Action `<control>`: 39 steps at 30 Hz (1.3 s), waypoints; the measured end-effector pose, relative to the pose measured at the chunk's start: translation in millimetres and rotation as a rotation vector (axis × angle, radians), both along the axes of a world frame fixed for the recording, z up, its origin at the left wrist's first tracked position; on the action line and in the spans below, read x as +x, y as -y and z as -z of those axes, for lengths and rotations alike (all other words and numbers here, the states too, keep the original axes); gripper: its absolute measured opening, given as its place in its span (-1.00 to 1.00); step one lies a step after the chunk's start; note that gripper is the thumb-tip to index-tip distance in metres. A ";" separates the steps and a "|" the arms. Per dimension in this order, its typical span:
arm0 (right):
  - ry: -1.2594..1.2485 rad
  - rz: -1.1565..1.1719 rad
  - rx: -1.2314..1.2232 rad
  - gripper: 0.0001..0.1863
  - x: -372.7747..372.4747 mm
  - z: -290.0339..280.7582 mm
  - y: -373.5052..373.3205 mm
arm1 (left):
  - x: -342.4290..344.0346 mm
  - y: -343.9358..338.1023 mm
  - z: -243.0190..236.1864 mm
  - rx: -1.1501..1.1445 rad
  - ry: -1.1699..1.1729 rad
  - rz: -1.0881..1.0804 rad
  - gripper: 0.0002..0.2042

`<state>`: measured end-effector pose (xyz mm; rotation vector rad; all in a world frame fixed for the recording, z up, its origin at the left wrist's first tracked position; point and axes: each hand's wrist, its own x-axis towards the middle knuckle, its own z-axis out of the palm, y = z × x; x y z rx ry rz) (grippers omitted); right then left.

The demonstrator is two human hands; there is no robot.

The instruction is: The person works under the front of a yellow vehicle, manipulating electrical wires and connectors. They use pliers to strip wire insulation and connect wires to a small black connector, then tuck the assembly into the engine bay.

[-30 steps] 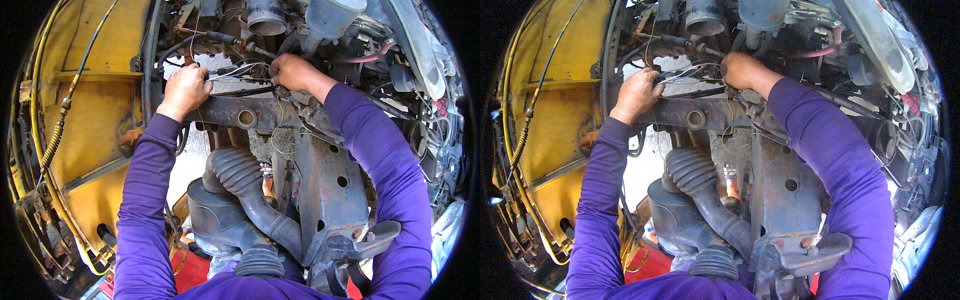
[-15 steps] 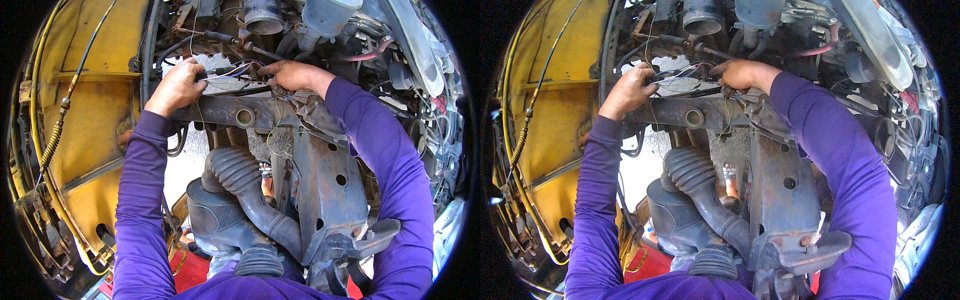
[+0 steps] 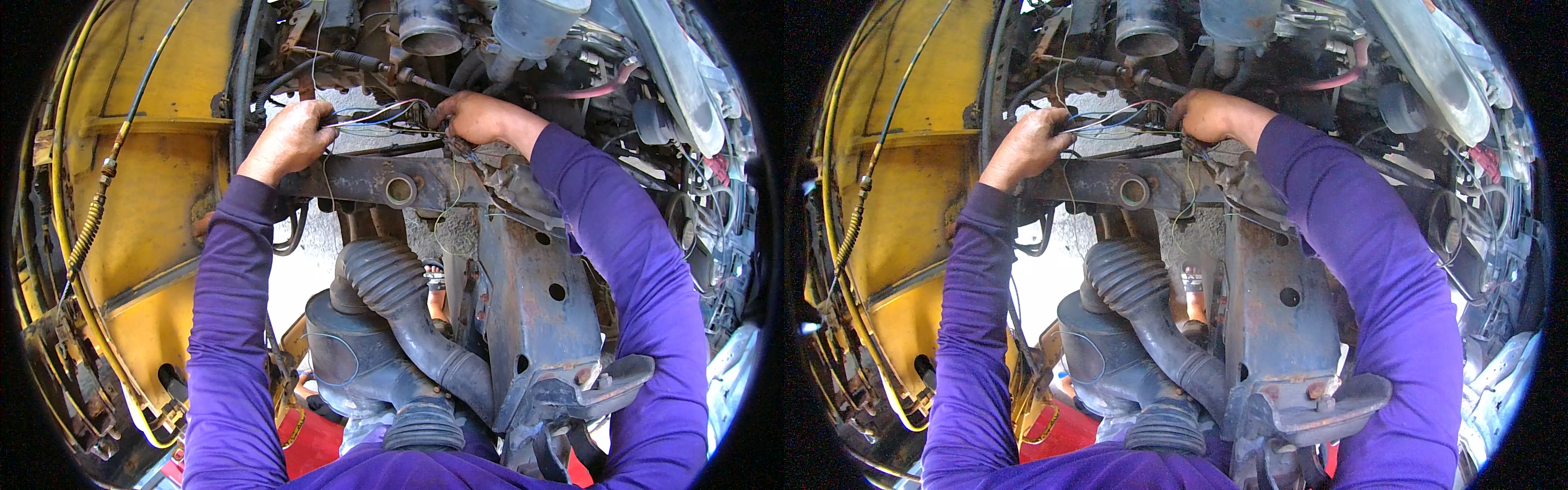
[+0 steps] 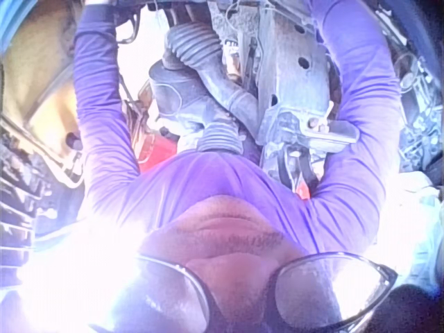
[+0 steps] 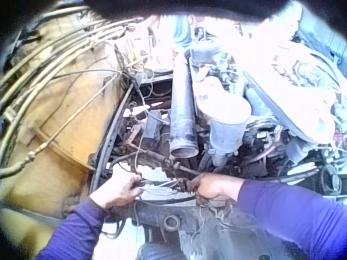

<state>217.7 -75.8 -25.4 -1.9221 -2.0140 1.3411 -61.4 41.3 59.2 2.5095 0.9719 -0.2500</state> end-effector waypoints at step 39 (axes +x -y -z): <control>-0.217 0.121 0.918 -0.77 -25.5 -100.2 36.4 | 55.6 90.1 81.9 -0.117 0.790 -0.268 -0.89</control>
